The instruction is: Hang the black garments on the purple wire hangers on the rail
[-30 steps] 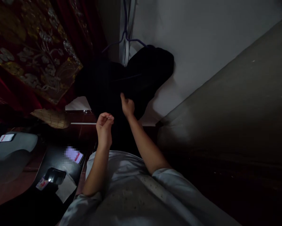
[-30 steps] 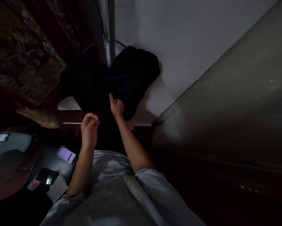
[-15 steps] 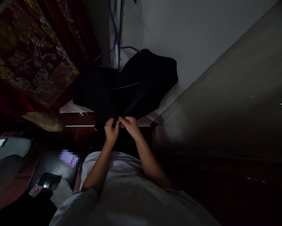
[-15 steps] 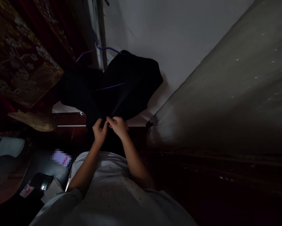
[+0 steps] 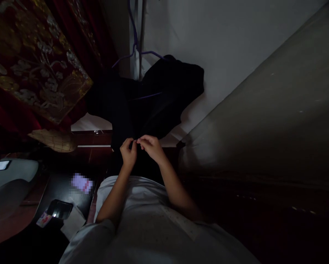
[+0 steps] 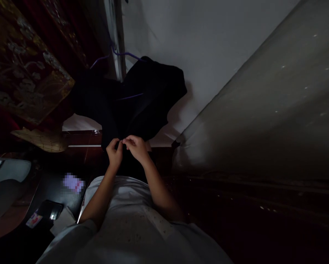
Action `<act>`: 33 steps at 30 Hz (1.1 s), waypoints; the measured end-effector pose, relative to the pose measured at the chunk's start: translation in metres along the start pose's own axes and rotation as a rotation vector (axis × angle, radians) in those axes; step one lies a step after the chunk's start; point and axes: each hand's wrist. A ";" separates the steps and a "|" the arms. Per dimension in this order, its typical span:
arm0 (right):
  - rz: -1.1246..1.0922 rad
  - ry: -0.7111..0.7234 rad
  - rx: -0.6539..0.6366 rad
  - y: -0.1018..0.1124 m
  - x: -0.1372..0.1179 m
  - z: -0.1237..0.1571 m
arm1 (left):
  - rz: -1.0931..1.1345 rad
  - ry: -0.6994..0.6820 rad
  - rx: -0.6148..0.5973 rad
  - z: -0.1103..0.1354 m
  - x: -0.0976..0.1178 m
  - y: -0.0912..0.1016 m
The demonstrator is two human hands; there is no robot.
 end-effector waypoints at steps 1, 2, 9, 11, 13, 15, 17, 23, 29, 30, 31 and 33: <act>-0.029 -0.018 -0.006 -0.002 -0.004 0.000 | 0.002 -0.001 -0.005 -0.001 0.000 0.001; -0.071 -0.035 -0.007 -0.004 -0.011 -0.002 | 0.005 0.000 -0.016 -0.002 -0.001 0.001; -0.370 0.155 0.096 0.008 -0.126 -0.030 | -0.030 0.089 -0.174 -0.011 -0.013 0.006; -0.389 0.241 0.111 0.010 -0.163 -0.032 | -0.046 0.106 -0.216 -0.013 -0.020 0.008; -0.416 0.301 0.091 0.005 -0.185 -0.028 | -0.067 0.121 -0.254 -0.017 -0.025 0.013; -0.428 0.332 0.069 -0.002 -0.189 -0.021 | -0.083 0.126 -0.307 -0.028 -0.022 0.022; -0.403 0.354 0.063 -0.007 -0.180 -0.016 | -0.080 0.110 -0.384 -0.045 -0.007 0.034; -0.278 0.463 0.020 0.002 -0.163 -0.008 | -0.049 -0.515 -0.171 -0.129 0.094 0.055; -0.170 0.572 0.073 0.008 -0.172 -0.017 | -0.198 -0.835 -0.066 -0.169 0.148 0.044; -0.152 0.575 0.116 0.005 -0.166 -0.022 | -0.216 -0.845 -0.043 -0.169 0.151 0.044; -0.139 0.571 0.169 0.002 -0.157 -0.027 | -0.230 -0.861 -0.006 -0.170 0.152 0.047; -0.121 0.524 0.267 -0.006 -0.131 -0.035 | -0.234 -0.883 0.132 -0.175 0.151 0.061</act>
Point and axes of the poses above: each hand's wrist, its own z-axis away from the middle knuckle, its own y-axis out of the back of the hand, x = y × z, and after that the axes turned 12 degrees about -y, right-handed
